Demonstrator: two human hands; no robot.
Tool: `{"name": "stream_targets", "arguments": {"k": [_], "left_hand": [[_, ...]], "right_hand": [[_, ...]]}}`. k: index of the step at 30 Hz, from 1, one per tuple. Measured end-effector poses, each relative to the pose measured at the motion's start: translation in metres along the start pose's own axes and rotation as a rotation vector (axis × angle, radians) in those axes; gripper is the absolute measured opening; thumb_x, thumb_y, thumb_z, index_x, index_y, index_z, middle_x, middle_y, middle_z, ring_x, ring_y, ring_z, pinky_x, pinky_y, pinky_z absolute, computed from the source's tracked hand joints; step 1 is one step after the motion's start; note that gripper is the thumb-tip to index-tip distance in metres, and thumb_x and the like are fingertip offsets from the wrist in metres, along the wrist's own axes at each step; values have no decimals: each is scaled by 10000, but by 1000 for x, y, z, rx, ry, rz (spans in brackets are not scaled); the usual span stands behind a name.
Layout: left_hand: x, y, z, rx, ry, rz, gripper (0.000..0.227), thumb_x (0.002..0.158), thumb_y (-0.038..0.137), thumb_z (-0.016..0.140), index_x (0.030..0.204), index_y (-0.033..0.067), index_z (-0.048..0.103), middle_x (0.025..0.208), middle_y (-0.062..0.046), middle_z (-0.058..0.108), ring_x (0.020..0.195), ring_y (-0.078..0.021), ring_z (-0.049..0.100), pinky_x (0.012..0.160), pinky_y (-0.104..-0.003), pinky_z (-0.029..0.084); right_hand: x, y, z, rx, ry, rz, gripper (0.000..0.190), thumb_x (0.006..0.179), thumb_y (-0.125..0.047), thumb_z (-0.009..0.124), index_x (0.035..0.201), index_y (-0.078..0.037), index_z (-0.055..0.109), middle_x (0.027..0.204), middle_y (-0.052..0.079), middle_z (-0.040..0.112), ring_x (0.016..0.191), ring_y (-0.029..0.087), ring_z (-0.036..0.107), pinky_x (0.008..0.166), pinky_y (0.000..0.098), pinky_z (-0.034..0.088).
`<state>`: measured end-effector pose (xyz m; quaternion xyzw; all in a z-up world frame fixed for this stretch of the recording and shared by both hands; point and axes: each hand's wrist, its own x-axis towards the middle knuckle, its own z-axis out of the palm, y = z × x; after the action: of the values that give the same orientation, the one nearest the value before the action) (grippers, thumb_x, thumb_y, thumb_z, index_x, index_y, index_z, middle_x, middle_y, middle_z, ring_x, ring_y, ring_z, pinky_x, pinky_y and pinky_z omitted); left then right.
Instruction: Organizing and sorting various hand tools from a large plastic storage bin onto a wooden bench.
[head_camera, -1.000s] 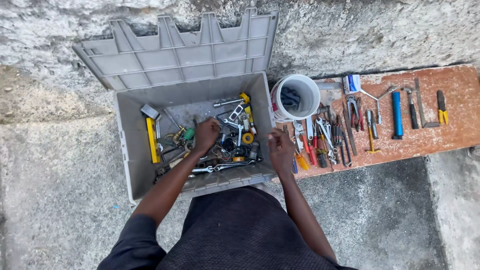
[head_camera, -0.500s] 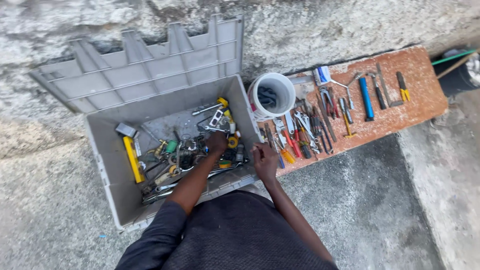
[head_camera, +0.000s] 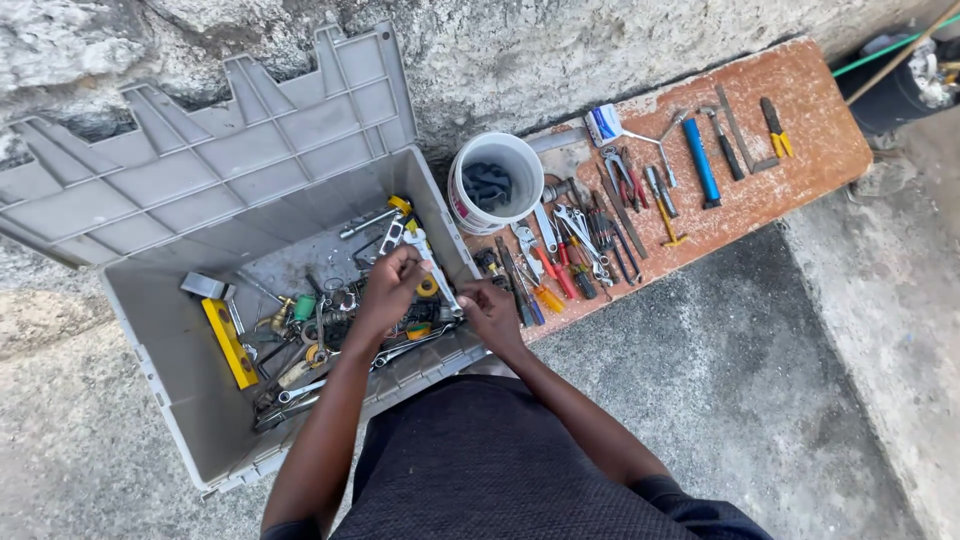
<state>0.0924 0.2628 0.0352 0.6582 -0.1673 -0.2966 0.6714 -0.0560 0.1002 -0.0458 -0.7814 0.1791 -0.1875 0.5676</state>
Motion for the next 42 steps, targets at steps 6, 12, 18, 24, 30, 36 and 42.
{"name": "stream_targets", "arguments": {"k": [6, 12, 18, 24, 30, 36, 42], "left_hand": [[16, -8, 44, 16, 109, 159, 218, 1053, 198, 636, 893, 49, 628, 681, -2, 386, 609, -116, 453, 598, -320, 423], [23, 7, 79, 180, -6, 209, 230, 1025, 182, 690, 843, 43, 672, 603, -63, 473, 557, -150, 506, 560, -306, 431], [32, -65, 100, 419, -192, 88, 315, 1009, 361, 684, 1139, 76, 717, 1041, -195, 720, 1093, -422, 690, 873, -560, 610], [25, -39, 111, 489, -184, 187, 215, 1088, 193, 535, 1210, 97, 684, 1115, -158, 694, 1153, -443, 660, 910, -652, 570], [26, -64, 120, 1043, -182, 481, 249, 1004, 333, 659, 1110, 117, 725, 1225, -80, 647, 1252, -316, 570, 792, -459, 614], [28, -73, 106, 926, -277, 465, 303, 932, 353, 699, 1165, 161, 722, 1266, -43, 652, 1295, -319, 547, 802, -496, 619], [37, -134, 66, -283, 218, -42, 316, 1152, 263, 488, 915, 105, 626, 756, -69, 704, 660, -161, 693, 605, -347, 509]], "right_hand": [[4, -20, -27, 623, -167, 151, 150, 939, 64, 657, 1083, 106, 666, 763, 205, 712, 642, 266, 752, 573, 344, 652], [-3, -7, -67, 637, -36, 180, 183, 1021, -38, 588, 979, 118, 676, 533, 178, 596, 406, 216, 618, 400, 290, 528], [19, 56, -138, 422, 273, 446, 218, 1064, -70, 521, 994, 66, 677, 523, 100, 551, 377, 144, 531, 371, 251, 458], [40, 238, -212, 373, 432, 647, 135, 1009, -95, 515, 958, -23, 618, 565, 100, 551, 409, 151, 541, 369, 259, 472], [70, 283, -245, 322, 354, 665, 199, 1031, -156, 604, 895, -27, 668, 524, 65, 483, 379, 128, 462, 311, 239, 386], [70, 296, -246, -172, 627, 524, 414, 981, -200, 759, 1207, 118, 620, 804, 255, 696, 661, 265, 725, 500, 359, 589], [43, 174, -162, -504, 546, 190, 275, 888, -89, 609, 1064, 8, 796, 708, 275, 627, 688, 385, 636, 635, 449, 477]]}}
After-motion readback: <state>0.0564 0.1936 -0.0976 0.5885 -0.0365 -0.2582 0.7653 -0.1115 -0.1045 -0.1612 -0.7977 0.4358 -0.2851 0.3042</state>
